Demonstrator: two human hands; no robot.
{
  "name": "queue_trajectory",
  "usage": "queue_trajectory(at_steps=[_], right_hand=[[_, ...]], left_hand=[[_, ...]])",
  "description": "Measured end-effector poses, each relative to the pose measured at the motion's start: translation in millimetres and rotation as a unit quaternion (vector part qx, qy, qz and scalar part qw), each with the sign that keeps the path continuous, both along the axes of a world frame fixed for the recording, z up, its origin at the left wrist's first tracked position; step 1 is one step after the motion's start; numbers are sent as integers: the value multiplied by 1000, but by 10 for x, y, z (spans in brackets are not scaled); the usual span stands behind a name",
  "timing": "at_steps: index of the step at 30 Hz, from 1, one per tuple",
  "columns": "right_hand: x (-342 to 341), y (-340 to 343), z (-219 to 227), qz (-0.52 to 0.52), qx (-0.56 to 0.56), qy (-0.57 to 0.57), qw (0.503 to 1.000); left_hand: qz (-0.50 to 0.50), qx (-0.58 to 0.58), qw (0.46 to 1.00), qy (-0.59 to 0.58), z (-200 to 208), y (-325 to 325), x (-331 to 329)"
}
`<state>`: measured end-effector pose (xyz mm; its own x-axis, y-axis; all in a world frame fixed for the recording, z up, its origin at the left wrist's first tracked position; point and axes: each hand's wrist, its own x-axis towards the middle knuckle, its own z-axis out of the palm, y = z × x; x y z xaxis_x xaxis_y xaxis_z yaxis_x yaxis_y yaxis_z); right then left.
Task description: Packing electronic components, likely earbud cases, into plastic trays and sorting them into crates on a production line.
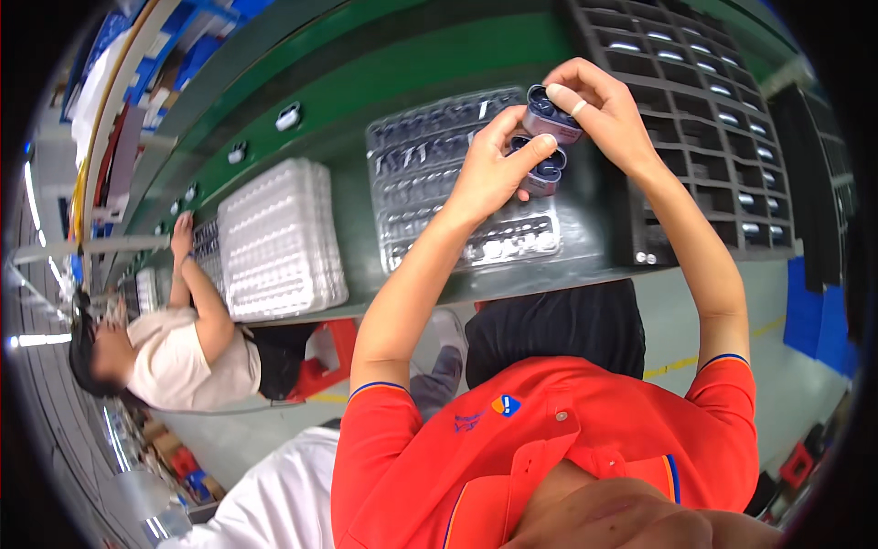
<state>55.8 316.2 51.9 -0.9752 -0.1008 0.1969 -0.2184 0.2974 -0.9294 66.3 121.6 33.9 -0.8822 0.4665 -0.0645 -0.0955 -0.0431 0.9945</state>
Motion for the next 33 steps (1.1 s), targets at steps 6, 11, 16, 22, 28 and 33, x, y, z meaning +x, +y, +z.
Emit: queue_trajectory(at_steps=[6, 11, 16, 22, 28, 33], right_hand=[[6, -547, -31, 125, 174, 239, 947], [-4, -912, -115, 232, 88, 64, 966], [-327, -1426, -382, 212, -44, -65, 974], [-445, -1845, -595, 232, 196, 171, 937], [-269, -2132, -672, 204, 245, 301, 899], [-283, -1871, -842, 172, 234, 243, 926]], left_hand=[[108, -34, 994, -1, -72, -577, 305], [129, -134, 982, 15, -34, -986, 580], [213, -179, 960, -12, 62, -1532, 471], [349, -153, 924, -37, 100, -2211, 74], [245, -97, 945, -195, -832, -2857, -2010], [213, -210, 936, -186, -761, -1716, -2413]])
